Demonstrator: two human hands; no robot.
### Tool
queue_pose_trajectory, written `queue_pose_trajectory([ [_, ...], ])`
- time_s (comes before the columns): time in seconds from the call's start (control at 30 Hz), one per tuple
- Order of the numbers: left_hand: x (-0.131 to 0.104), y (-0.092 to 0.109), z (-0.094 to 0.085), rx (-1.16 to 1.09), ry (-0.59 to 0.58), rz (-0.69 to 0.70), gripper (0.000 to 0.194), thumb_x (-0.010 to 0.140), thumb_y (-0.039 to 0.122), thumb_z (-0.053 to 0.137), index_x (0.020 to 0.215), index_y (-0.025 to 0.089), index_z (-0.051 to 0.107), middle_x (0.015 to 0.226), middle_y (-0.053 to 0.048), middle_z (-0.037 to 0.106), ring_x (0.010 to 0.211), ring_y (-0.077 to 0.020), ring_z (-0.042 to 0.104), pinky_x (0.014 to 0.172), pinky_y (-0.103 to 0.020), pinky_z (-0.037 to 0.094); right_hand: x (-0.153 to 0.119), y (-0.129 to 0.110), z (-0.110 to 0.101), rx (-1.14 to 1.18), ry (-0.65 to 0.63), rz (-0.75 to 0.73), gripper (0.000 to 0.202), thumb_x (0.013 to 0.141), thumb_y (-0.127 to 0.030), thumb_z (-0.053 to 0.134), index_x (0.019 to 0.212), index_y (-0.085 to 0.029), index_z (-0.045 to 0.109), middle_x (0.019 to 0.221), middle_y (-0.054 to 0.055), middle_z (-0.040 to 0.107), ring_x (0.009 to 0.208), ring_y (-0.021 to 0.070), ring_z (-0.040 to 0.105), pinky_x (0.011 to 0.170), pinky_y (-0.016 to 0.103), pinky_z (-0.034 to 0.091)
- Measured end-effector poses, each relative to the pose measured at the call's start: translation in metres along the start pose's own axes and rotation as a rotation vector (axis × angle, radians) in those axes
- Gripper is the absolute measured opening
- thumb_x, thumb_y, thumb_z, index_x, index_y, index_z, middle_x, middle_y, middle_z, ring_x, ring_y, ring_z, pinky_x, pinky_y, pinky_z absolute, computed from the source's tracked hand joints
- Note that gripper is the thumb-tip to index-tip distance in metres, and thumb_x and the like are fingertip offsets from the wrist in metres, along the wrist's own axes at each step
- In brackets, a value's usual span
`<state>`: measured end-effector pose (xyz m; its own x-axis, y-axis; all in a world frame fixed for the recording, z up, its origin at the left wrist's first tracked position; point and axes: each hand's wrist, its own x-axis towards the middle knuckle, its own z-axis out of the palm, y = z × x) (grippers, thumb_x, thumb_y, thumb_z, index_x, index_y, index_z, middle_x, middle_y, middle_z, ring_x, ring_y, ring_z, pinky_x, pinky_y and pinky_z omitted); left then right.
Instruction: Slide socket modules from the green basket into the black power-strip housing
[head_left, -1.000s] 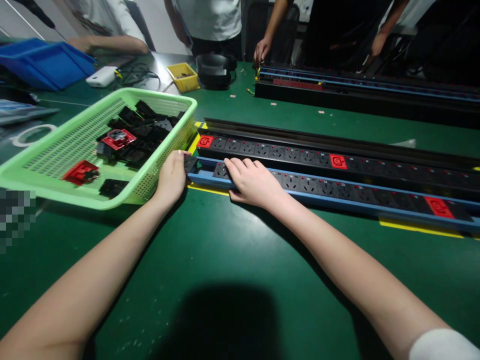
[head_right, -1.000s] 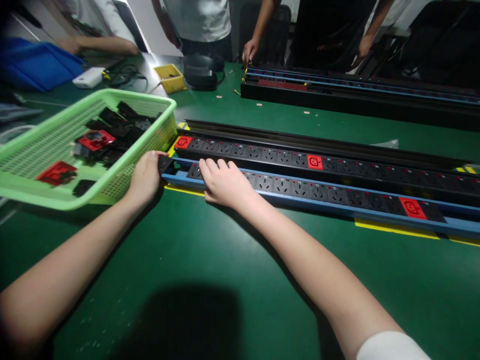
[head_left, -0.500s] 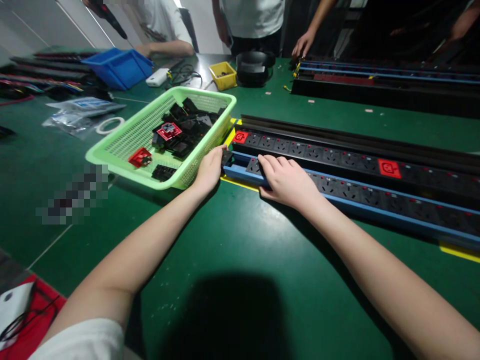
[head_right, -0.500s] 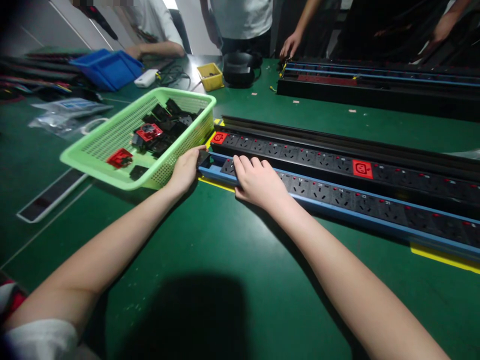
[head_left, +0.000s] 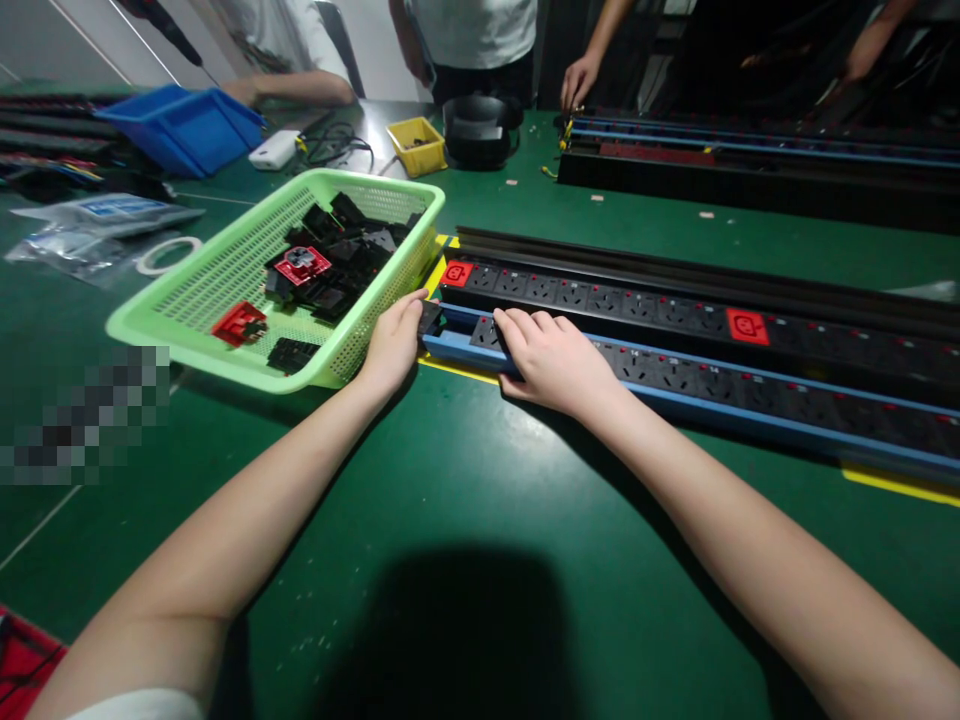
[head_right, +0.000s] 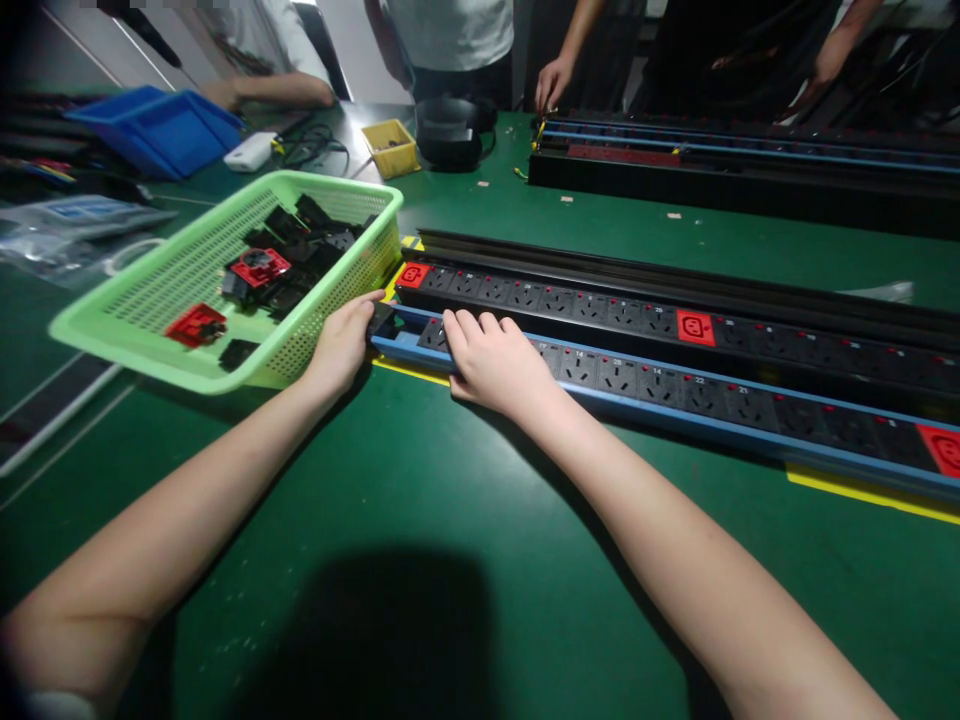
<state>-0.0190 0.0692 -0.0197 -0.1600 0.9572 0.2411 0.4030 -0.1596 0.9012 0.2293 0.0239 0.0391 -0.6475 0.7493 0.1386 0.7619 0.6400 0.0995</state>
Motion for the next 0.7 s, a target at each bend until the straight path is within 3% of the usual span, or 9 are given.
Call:
queue_pose_trajectory([
  [0.33, 0.0004, 0.0007, -0.0009, 0.086, 0.0, -0.001, 0.049, 0.098, 0.042, 0.044, 0.128, 0.014, 0.069, 0.126, -0.012, 0.073, 0.123, -0.0253, 0.065, 0.116, -0.041, 0.043, 0.0003, 0.0, -0.0001, -0.002, 0.0, 0.004, 0.074, 0.094, -0.036, 0.051, 0.157, 0.0, 0.034, 0.15, 0.025, 0.053, 0.119, 0.0362, 0.056, 0.092, 0.044, 0.045],
  [0.7, -0.0054, 0.0048, 0.0009, 0.199, 0.059, 0.008, 0.036, 0.098, 0.037, 0.042, 0.115, 0.018, 0.068, 0.114, -0.008, 0.07, 0.107, -0.023, 0.063, 0.101, -0.033, 0.048, -0.0003, -0.0005, -0.0007, 0.008, -0.005, 0.006, 0.073, 0.095, -0.036, 0.051, 0.157, 0.0, 0.034, 0.15, 0.026, 0.052, 0.12, 0.0365, 0.056, 0.093, 0.044, 0.044],
])
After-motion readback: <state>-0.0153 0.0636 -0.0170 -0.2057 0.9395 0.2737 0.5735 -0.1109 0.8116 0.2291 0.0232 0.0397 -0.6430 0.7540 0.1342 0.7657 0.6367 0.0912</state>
